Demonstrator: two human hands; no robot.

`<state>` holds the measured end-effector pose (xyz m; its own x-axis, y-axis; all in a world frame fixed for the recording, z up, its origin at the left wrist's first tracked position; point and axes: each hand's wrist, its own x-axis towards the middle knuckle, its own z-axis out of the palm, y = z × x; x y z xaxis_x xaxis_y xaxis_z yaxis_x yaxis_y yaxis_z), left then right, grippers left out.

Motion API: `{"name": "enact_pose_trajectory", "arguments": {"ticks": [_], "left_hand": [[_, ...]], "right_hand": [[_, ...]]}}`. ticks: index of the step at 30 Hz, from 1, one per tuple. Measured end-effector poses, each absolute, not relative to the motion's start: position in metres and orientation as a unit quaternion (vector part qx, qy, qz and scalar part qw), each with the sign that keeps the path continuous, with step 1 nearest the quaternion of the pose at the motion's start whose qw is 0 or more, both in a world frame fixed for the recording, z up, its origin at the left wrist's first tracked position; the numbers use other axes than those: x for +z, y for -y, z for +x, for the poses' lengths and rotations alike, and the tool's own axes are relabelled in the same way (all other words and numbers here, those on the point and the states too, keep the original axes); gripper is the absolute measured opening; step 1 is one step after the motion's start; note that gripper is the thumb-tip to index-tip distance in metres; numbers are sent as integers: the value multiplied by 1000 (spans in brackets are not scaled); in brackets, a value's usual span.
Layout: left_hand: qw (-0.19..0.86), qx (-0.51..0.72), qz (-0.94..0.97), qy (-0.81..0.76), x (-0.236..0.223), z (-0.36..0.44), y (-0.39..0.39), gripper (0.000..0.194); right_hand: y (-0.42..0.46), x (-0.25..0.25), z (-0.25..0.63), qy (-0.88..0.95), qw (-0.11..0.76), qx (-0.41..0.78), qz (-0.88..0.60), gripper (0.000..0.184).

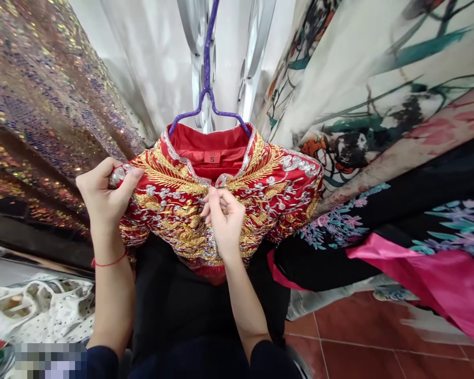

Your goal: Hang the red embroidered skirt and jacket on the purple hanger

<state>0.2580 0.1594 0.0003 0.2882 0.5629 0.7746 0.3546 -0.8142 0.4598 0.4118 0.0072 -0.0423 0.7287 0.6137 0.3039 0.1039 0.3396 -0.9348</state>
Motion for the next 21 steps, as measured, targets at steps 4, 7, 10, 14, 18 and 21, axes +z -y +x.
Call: {"name": "enact_pose_trajectory", "arguments": {"ticks": [4,7,10,14,18,21], "left_hand": [[59,548,788,-275,-2,263,-155,16],[11,651,704,-285,-19,274,-128,19],[10,691,658,-299,-64,288,-91,13],[194,519,762,-336,-148,306,-56,18],[341,378,743,-435,-198,314,-45,36],[375,350,729,-453,-206,314,-47,35]], "right_hand": [[-3,-67,414,315,738,217,-555,41],[-3,-105,411,288,722,264,-571,44],[-7,-152,405,245,702,299,-598,50],[-12,-199,393,220,689,298,-623,52],[-12,-224,391,210,685,292,-633,50],[-7,-239,394,207,652,350,-640,51]]}}
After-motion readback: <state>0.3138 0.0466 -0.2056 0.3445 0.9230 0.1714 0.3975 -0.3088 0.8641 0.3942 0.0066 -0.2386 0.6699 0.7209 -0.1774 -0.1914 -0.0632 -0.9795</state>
